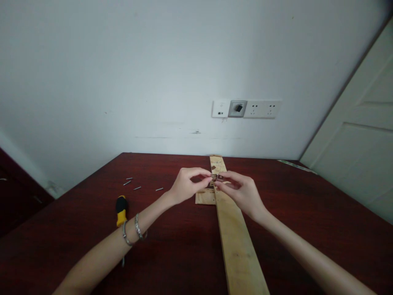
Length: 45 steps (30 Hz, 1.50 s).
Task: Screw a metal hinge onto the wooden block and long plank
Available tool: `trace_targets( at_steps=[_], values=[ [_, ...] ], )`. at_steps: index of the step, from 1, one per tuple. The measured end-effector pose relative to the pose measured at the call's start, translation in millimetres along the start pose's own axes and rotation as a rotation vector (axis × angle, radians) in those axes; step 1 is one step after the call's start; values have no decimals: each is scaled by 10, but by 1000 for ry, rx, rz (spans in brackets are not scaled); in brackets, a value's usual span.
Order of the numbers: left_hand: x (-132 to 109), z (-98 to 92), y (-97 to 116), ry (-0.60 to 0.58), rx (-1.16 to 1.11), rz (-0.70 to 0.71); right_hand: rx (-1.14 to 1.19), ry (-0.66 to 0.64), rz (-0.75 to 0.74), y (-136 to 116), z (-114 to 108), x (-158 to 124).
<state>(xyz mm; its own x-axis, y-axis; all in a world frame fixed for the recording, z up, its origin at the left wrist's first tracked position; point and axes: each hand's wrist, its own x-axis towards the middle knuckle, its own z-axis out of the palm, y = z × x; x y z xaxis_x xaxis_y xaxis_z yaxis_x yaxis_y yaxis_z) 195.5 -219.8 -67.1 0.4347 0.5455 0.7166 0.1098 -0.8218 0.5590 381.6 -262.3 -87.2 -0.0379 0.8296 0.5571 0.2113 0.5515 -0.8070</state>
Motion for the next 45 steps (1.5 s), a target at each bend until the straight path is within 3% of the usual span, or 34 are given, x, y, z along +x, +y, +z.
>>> trace_targets(
  at_steps=[6,10,15,29,45],
  values=[
    [-20,68,-8,65,-142,-206,169,-55,105,-7,17,18],
    [-11,67,3,115,-159,-246,313,-232,124,-27,-14,34],
    [-3,63,18,126,-198,-282,235,-338,71,28,-75,32],
    [21,87,126,63,-390,-380,24,-220,-211,93,-64,21],
    [11,92,49,-61,-479,-484,-237,-212,-379,37,-131,53]
  ],
)
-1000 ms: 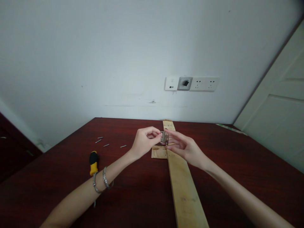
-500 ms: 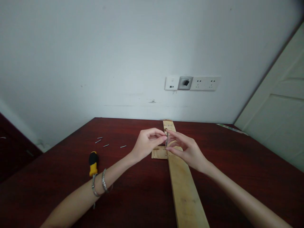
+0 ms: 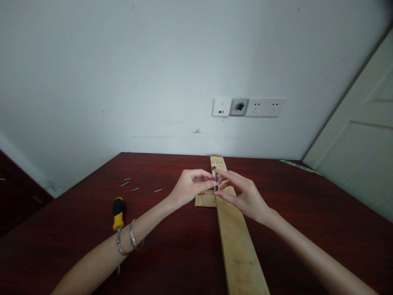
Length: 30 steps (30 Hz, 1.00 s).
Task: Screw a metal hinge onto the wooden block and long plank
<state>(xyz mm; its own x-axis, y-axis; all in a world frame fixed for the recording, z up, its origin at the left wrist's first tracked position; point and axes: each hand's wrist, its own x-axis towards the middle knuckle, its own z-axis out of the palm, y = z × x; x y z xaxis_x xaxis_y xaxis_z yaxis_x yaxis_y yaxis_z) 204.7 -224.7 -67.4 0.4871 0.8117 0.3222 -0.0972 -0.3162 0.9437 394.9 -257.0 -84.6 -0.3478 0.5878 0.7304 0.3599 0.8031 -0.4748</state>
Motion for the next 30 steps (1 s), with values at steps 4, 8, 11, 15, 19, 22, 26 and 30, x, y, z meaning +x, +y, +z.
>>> trace_targets(
  at_steps=[4,8,11,15,19,22,26,30],
  values=[
    [7,-14,11,-37,-47,-55,-44,30,-35,-22,-6,11],
    [11,-27,25,-69,-101,-89,-70,50,-52,-37,-12,13],
    [14,-43,8,-85,-116,-96,-86,57,-49,-44,-20,19],
    [23,-60,-58,-84,-135,-96,-47,60,-43,-66,-34,33],
    [36,-44,-92,-79,-112,-121,-66,58,-36,-80,-49,37],
    [41,-28,-74,-17,-44,-121,-113,55,-30,-62,-58,26],
    [24,-18,-29,9,-39,-95,-174,69,-47,-36,-61,20],
    [-13,22,-10,-46,-38,-98,-194,57,-39,-59,-59,38]
  ],
)
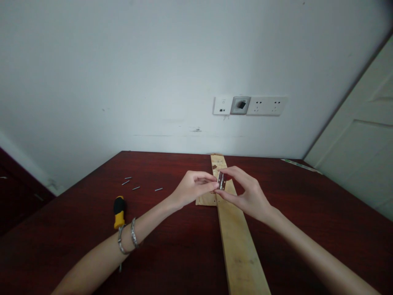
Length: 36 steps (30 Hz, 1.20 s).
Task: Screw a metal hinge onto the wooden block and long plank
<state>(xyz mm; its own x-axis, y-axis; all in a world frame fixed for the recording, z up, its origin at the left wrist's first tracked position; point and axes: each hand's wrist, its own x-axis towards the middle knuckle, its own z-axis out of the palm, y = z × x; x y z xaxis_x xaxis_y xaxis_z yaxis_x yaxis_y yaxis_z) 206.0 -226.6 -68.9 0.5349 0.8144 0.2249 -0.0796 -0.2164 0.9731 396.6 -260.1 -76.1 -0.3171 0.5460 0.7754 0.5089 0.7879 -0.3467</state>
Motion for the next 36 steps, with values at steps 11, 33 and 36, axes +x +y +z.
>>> trace_targets(
  at_steps=[11,33,36],
  values=[
    [52,-11,-124,91,-59,-34,480,-73,389,59,64,8],
    [76,-44,-124,59,-384,-201,551,-107,348,89,75,-24],
    [77,-22,-146,45,-470,-246,356,-79,197,82,64,-21]
  ],
)
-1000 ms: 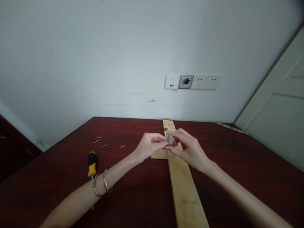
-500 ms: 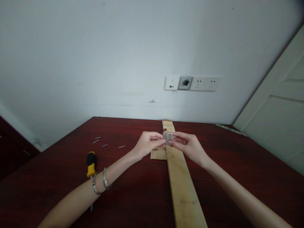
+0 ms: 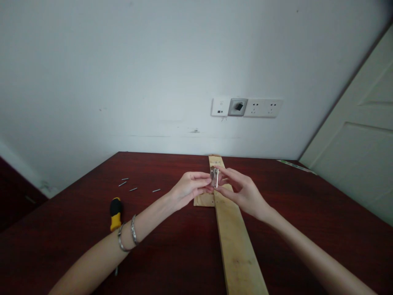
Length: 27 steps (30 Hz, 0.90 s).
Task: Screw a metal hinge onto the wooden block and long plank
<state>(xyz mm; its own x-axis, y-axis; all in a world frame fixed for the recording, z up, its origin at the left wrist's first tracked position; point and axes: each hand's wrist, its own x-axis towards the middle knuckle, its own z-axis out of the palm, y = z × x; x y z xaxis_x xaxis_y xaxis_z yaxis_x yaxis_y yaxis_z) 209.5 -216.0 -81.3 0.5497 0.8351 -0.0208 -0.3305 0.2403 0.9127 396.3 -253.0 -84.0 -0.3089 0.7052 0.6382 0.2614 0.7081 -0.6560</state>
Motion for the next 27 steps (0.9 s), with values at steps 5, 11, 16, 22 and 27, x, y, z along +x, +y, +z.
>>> trace_targets(
  at_steps=[5,11,16,22,27],
  values=[
    [18,15,-64,-16,-82,-55,-223,51,-107,12,-41,2],
    [24,36,-96,-30,-104,-70,-280,64,-184,-7,-31,-6],
    [8,40,-94,-79,-2,-79,-310,79,-248,14,-6,-29],
    [-14,23,-11,24,178,112,-346,80,-241,34,-30,-30],
    [-19,-1,7,19,271,176,-325,28,-197,31,-10,-21]
  ],
)
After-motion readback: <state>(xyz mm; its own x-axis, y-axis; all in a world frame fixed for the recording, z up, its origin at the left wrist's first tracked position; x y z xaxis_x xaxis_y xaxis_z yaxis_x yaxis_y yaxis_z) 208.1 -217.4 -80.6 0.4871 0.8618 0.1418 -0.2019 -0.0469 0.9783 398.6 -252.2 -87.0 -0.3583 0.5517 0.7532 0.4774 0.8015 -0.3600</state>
